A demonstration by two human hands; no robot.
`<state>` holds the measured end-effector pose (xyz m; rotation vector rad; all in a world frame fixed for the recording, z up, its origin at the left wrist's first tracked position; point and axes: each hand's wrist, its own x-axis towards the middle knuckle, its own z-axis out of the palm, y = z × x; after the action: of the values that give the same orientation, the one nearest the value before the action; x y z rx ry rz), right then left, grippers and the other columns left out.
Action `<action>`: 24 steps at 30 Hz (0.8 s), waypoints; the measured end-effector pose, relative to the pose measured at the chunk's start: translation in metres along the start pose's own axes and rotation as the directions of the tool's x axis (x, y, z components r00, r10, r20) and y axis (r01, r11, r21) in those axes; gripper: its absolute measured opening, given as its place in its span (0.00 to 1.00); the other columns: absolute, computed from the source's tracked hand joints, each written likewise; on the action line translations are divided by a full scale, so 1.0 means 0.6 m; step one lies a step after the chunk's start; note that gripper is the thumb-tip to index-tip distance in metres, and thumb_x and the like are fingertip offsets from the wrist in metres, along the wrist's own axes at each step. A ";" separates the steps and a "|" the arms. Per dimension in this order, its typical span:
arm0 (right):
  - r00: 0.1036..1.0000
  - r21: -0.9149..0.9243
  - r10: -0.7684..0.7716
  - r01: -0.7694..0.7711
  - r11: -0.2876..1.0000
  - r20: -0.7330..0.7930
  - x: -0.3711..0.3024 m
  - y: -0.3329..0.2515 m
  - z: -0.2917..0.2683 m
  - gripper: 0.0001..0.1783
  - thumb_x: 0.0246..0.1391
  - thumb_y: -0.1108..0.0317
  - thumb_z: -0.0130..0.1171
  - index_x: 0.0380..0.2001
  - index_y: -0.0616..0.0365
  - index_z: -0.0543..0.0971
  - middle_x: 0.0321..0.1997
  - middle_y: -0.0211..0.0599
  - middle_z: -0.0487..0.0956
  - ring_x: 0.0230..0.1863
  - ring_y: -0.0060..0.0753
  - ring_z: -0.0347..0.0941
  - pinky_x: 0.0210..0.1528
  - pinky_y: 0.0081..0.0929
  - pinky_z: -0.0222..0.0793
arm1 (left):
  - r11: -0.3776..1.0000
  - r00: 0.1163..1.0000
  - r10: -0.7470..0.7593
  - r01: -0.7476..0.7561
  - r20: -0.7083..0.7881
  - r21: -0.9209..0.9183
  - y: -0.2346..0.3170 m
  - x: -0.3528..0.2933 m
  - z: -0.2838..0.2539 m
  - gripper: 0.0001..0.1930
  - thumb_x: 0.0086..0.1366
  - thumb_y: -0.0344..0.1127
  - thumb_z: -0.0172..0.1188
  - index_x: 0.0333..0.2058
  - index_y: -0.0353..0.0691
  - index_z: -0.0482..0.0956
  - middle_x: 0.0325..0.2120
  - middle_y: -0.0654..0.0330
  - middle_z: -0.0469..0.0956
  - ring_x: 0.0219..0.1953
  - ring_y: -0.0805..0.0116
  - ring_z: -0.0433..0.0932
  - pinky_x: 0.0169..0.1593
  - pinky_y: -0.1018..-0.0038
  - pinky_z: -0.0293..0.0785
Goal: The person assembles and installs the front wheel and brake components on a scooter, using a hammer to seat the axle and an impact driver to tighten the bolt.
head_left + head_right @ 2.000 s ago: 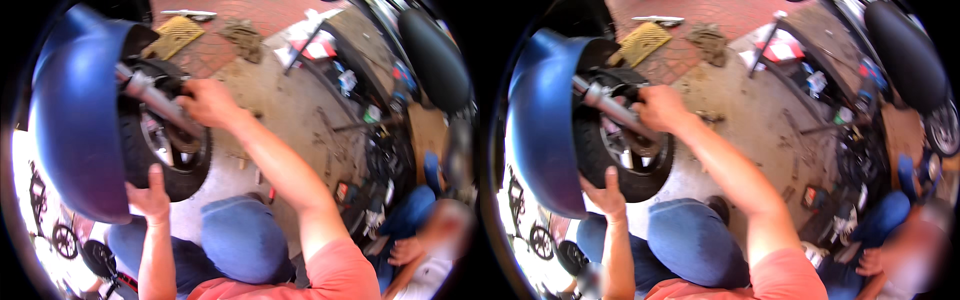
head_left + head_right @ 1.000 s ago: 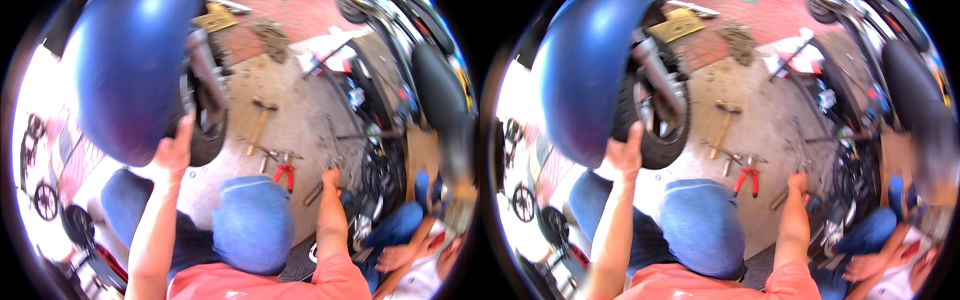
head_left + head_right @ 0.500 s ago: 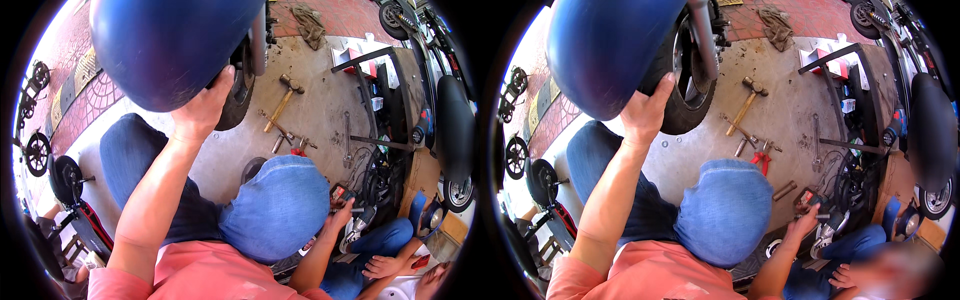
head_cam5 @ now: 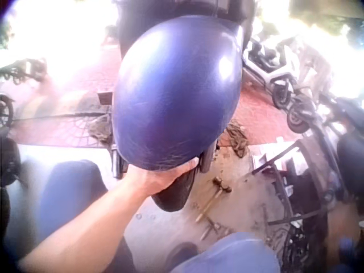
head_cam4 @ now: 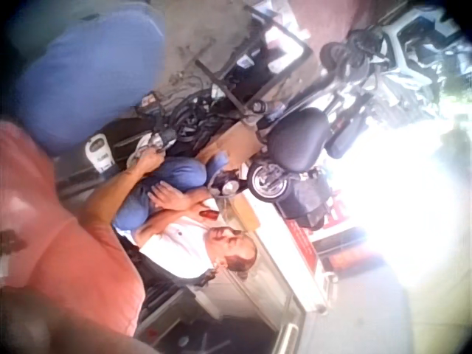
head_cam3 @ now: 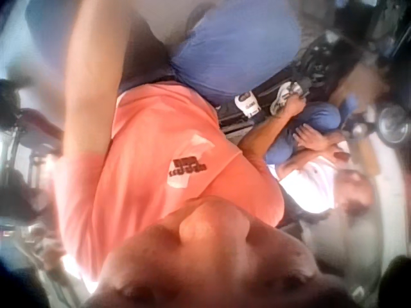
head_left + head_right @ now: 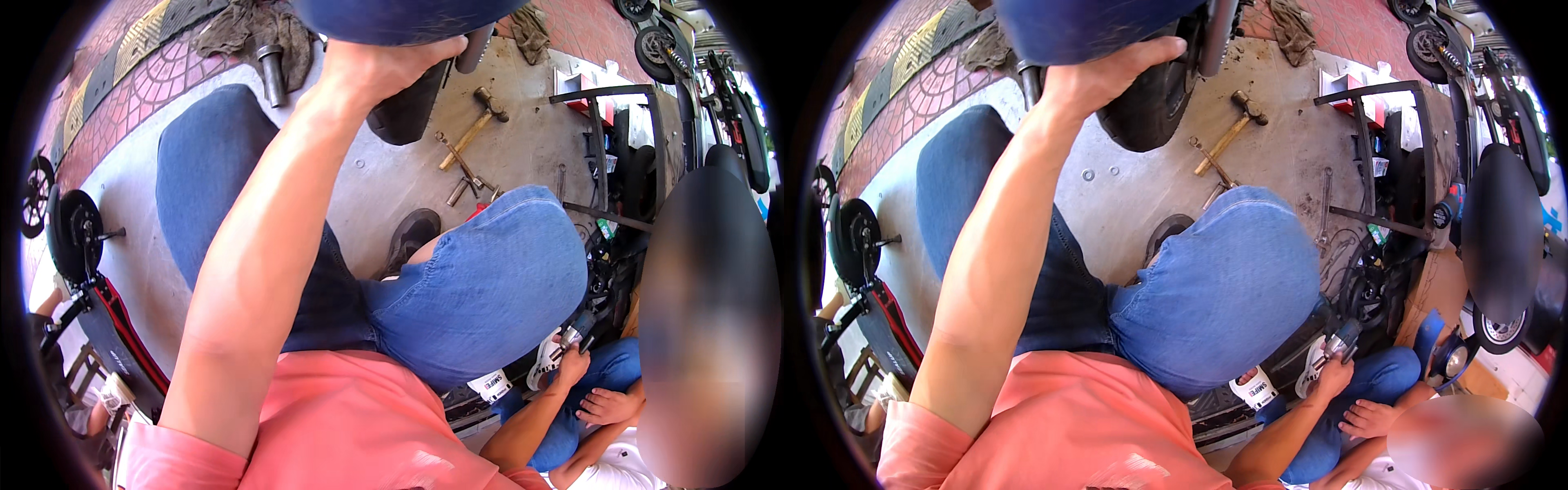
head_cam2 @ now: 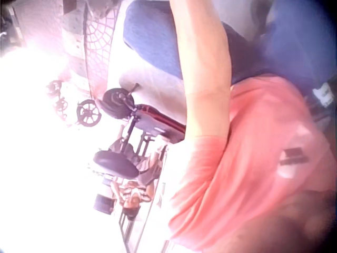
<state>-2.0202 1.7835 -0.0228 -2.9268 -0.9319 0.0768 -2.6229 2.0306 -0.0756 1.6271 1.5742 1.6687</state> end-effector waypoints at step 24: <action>0.976 0.629 -0.008 -0.133 0.766 0.216 -0.035 0.200 0.184 0.20 0.68 0.57 0.58 0.50 0.65 0.81 0.41 0.37 0.83 0.36 0.32 0.79 0.34 0.34 0.74 | 0.992 0.925 -0.104 0.122 -0.367 0.026 0.006 0.018 -0.048 0.18 0.57 0.45 0.66 0.46 0.47 0.84 0.46 0.56 0.85 0.51 0.59 0.82 0.51 0.62 0.78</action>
<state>-1.9759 1.6793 -0.1421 -2.3206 -0.6457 0.5934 -2.6487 2.0251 -0.0599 1.2673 1.8526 1.9680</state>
